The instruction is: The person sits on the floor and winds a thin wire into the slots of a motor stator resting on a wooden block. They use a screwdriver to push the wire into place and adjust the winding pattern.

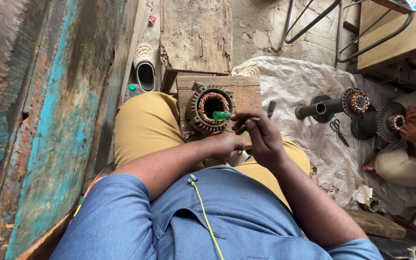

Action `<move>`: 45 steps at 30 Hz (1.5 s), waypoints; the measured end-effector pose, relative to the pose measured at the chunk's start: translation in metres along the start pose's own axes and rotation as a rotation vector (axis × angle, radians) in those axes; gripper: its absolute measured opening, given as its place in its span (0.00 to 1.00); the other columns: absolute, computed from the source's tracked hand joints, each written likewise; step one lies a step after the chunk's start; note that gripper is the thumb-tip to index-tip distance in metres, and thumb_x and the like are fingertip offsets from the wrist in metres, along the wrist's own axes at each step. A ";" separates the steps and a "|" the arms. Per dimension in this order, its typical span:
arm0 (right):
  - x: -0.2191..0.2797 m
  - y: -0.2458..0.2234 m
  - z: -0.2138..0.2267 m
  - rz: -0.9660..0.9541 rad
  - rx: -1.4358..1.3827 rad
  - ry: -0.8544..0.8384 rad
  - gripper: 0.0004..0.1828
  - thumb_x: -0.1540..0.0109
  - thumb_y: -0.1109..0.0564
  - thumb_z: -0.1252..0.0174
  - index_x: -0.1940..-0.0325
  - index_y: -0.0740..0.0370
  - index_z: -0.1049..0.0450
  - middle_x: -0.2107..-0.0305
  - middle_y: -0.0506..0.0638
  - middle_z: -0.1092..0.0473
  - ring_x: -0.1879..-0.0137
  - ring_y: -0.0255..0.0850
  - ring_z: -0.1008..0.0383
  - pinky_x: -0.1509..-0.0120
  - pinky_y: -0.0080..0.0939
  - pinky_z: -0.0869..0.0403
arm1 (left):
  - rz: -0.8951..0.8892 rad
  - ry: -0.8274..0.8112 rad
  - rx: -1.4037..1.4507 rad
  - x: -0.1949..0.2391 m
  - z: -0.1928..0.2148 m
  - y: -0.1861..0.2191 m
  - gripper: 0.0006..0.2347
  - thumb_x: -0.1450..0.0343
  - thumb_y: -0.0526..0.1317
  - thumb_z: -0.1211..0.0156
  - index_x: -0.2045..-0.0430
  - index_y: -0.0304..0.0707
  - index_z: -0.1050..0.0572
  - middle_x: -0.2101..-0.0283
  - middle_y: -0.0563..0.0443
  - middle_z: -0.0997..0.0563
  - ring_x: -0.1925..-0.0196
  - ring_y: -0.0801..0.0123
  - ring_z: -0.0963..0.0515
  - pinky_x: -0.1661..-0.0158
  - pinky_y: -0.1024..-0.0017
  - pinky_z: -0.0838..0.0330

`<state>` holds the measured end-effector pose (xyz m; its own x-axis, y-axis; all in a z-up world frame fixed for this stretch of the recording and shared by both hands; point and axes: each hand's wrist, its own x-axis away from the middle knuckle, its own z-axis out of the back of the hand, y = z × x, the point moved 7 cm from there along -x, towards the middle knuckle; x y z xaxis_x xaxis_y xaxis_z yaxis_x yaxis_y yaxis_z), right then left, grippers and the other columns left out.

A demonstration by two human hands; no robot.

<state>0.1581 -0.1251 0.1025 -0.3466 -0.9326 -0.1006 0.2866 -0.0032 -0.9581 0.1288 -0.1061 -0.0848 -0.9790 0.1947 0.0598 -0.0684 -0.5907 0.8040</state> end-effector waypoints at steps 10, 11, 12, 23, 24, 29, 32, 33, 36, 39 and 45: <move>-0.027 -0.019 -0.018 0.052 0.053 -0.126 0.14 0.23 0.53 0.56 0.46 0.66 0.32 0.49 0.57 0.25 0.48 0.40 0.21 0.41 0.41 0.21 | -0.019 0.014 0.051 0.002 0.001 0.003 0.08 0.30 0.38 0.44 0.62 0.41 0.19 0.67 0.42 0.16 0.61 0.52 0.17 0.57 0.56 0.24; -0.029 -0.023 -0.017 0.061 0.081 -0.135 0.14 0.23 0.53 0.56 0.46 0.66 0.32 0.49 0.58 0.25 0.48 0.41 0.20 0.41 0.42 0.21 | 0.004 0.000 0.032 0.001 0.000 0.001 0.08 0.30 0.39 0.43 0.63 0.41 0.19 0.66 0.42 0.17 0.60 0.51 0.17 0.56 0.55 0.24; -0.027 -0.035 -0.013 0.148 0.107 -0.135 0.13 0.23 0.54 0.57 0.45 0.66 0.32 0.48 0.59 0.26 0.47 0.42 0.20 0.40 0.42 0.21 | 0.027 -0.016 0.014 0.001 -0.002 -0.001 0.07 0.30 0.39 0.42 0.64 0.40 0.19 0.66 0.42 0.17 0.59 0.51 0.17 0.56 0.55 0.24; 0.002 -0.026 -0.022 0.233 0.140 -0.197 0.08 0.24 0.60 0.52 0.45 0.68 0.33 0.44 0.67 0.26 0.40 0.57 0.21 0.35 0.52 0.22 | 0.145 0.096 0.814 -0.007 -0.012 -0.019 0.09 0.28 0.36 0.43 0.55 0.39 0.23 0.49 0.37 0.22 0.44 0.42 0.23 0.46 0.53 0.29; 0.004 -0.030 -0.013 0.284 0.201 -0.147 0.08 0.24 0.59 0.52 0.46 0.67 0.32 0.45 0.66 0.26 0.42 0.55 0.19 0.37 0.51 0.21 | 0.336 0.059 1.173 -0.006 -0.026 -0.027 0.09 0.26 0.36 0.44 0.52 0.39 0.24 0.47 0.35 0.23 0.42 0.38 0.24 0.46 0.51 0.30; 0.027 -0.068 0.011 0.676 0.409 -0.044 0.10 0.25 0.57 0.54 0.48 0.68 0.34 0.43 0.70 0.31 0.40 0.57 0.21 0.38 0.51 0.19 | -0.239 0.177 0.134 -0.002 -0.005 0.000 0.13 0.33 0.34 0.40 0.55 0.38 0.21 0.48 0.39 0.21 0.44 0.49 0.23 0.45 0.57 0.29; 0.024 -0.063 -0.010 0.713 0.598 -0.060 0.08 0.30 0.62 0.52 0.51 0.67 0.29 0.48 0.72 0.29 0.47 0.61 0.21 0.44 0.53 0.21 | -0.152 0.153 0.255 -0.003 -0.005 -0.007 0.12 0.32 0.33 0.44 0.56 0.39 0.21 0.51 0.40 0.19 0.47 0.51 0.21 0.47 0.59 0.25; 0.018 -0.053 -0.014 0.555 0.513 -0.085 0.08 0.29 0.62 0.51 0.50 0.67 0.29 0.47 0.71 0.27 0.46 0.60 0.20 0.43 0.52 0.21 | -0.058 0.097 0.304 -0.002 -0.011 -0.011 0.11 0.31 0.33 0.46 0.57 0.40 0.21 0.53 0.42 0.18 0.48 0.54 0.19 0.48 0.60 0.23; 0.004 -0.033 -0.010 0.275 0.389 -0.091 0.07 0.29 0.63 0.49 0.48 0.67 0.28 0.48 0.66 0.23 0.46 0.56 0.17 0.42 0.50 0.20 | -0.068 0.080 0.093 -0.001 -0.005 -0.007 0.06 0.32 0.35 0.40 0.65 0.39 0.20 0.57 0.42 0.16 0.51 0.53 0.18 0.49 0.58 0.24; 0.015 -0.053 0.012 0.413 0.486 0.002 0.06 0.29 0.64 0.49 0.48 0.65 0.29 0.47 0.63 0.24 0.44 0.51 0.17 0.42 0.47 0.19 | 0.028 0.032 0.129 0.003 -0.009 -0.011 0.08 0.31 0.36 0.40 0.60 0.41 0.20 0.57 0.39 0.18 0.53 0.51 0.19 0.52 0.57 0.24; 0.014 -0.059 -0.007 0.517 0.560 0.005 0.09 0.29 0.62 0.49 0.46 0.65 0.29 0.48 0.66 0.26 0.45 0.55 0.19 0.43 0.48 0.20 | -0.149 0.119 0.224 -0.005 -0.010 -0.008 0.13 0.31 0.36 0.44 0.52 0.44 0.21 0.56 0.43 0.18 0.54 0.51 0.19 0.52 0.58 0.24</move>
<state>0.1299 -0.1353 0.1552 -0.0483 -0.8636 -0.5018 0.8235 0.2498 -0.5093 0.1324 -0.1103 -0.0974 -0.9779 0.1655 -0.1279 -0.1821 -0.3727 0.9099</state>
